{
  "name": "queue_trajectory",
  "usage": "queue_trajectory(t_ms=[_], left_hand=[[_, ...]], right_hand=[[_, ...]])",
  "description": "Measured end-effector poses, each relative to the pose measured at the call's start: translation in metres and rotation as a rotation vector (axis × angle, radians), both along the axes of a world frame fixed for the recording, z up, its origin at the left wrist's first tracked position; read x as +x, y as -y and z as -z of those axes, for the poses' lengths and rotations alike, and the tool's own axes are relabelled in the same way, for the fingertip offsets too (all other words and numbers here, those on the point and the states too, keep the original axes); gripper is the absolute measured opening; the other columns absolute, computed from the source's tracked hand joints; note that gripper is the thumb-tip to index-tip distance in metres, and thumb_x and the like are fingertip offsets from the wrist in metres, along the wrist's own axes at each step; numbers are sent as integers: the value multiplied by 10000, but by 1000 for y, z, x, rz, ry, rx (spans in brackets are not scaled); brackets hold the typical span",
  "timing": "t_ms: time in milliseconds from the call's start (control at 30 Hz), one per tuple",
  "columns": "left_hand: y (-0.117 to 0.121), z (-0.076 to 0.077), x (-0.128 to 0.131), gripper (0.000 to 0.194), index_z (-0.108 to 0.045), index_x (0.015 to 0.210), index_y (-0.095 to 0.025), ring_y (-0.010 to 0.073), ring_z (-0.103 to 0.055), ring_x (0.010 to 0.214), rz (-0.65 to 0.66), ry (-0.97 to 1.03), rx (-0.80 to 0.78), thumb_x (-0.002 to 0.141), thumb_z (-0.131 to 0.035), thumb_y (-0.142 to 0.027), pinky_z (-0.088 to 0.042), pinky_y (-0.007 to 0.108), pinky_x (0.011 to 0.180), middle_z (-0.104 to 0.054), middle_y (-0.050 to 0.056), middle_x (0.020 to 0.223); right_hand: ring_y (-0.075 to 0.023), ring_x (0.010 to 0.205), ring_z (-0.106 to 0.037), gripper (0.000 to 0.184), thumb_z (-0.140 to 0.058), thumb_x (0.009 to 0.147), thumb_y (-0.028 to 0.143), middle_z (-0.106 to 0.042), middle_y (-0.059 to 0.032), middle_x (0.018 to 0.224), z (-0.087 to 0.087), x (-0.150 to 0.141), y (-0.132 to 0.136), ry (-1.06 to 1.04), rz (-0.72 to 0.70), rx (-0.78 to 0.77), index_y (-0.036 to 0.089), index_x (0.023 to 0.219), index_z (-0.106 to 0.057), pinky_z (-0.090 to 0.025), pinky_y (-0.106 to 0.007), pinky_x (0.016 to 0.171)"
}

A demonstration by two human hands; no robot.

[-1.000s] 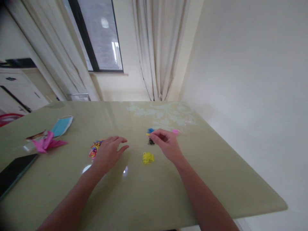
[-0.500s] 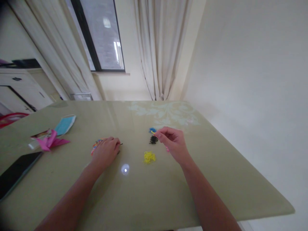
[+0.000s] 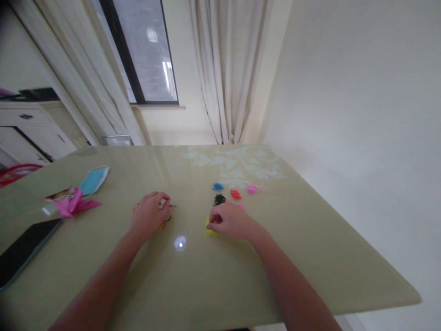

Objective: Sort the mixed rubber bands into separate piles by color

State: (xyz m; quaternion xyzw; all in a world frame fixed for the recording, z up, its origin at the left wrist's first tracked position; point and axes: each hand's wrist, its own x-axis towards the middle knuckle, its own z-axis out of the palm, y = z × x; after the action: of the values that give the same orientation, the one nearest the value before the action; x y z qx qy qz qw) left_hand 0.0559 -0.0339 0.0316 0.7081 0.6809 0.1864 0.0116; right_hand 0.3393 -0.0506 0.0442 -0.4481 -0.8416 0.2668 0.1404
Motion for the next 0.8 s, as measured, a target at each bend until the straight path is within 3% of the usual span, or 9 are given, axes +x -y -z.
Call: queue_trajectory(t_ms=[167, 267, 367, 467, 633, 733, 800], left_hand=[[-5, -1, 0, 264, -713, 929, -203, 211, -675, 758, 138, 593, -33, 911, -561, -419, -517, 332, 730, -754, 58, 870], [0, -6, 9, 332, -720, 970, -196, 188, -658, 785, 273, 893, -75, 882, -635, -505, -528, 305, 727, -764, 59, 898], [10, -9, 23, 378, -717, 993, -194, 169, -644, 787, 360, 1062, -144, 868, -686, -549, -539, 296, 751, -771, 62, 909], [18, -9, 35, 402, -718, 969, -189, 163, -636, 773, 434, 1107, -222, 848, -718, -572, -540, 296, 749, -755, 54, 877], [21, -5, 44, 376, -724, 958, -186, 160, -640, 771, 503, 1105, -263, 859, -723, -548, -534, 290, 749, -741, 42, 857], [18, -3, 39, 359, -734, 1036, -191, 175, -664, 802, 513, 1037, -244, 926, -642, -520, -538, 299, 757, -770, 61, 916], [13, -2, 31, 345, -736, 1098, -198, 196, -682, 851, 476, 864, -173, 975, -572, -475, -540, 320, 788, -782, 76, 975]], right_hand=[[-138, 641, -570, 228, -774, 901, 334, -682, -17, 703, -3, 0, -1, -24, 39, 5, 153, 767, -744, -354, -259, 598], [-140, 659, -566, 262, -746, 932, 387, -670, -17, 725, -5, -4, 0, -173, 87, 55, 159, 804, -740, -372, -263, 611], [-136, 648, -544, 254, -748, 932, 422, -651, -8, 730, -4, -11, 2, -364, 116, 100, 170, 903, -767, -387, -265, 609], [-129, 628, -520, 251, -755, 927, 428, -643, -5, 735, -2, -19, 6, -474, 113, 128, 180, 956, -780, -391, -265, 596], [-120, 610, -487, 223, -722, 939, 390, -626, -1, 719, -1, -26, 11, -551, 114, 118, 183, 870, -767, -374, -264, 579], [-119, 593, -465, 261, -744, 906, 439, -603, 6, 695, -4, -23, 11, -681, 139, -2, 184, 848, -757, -354, -264, 553], [-119, 590, -458, 286, -774, 873, 478, -602, 7, 690, -9, -18, 11, -836, 165, -101, 194, 841, -751, -341, -263, 544]])
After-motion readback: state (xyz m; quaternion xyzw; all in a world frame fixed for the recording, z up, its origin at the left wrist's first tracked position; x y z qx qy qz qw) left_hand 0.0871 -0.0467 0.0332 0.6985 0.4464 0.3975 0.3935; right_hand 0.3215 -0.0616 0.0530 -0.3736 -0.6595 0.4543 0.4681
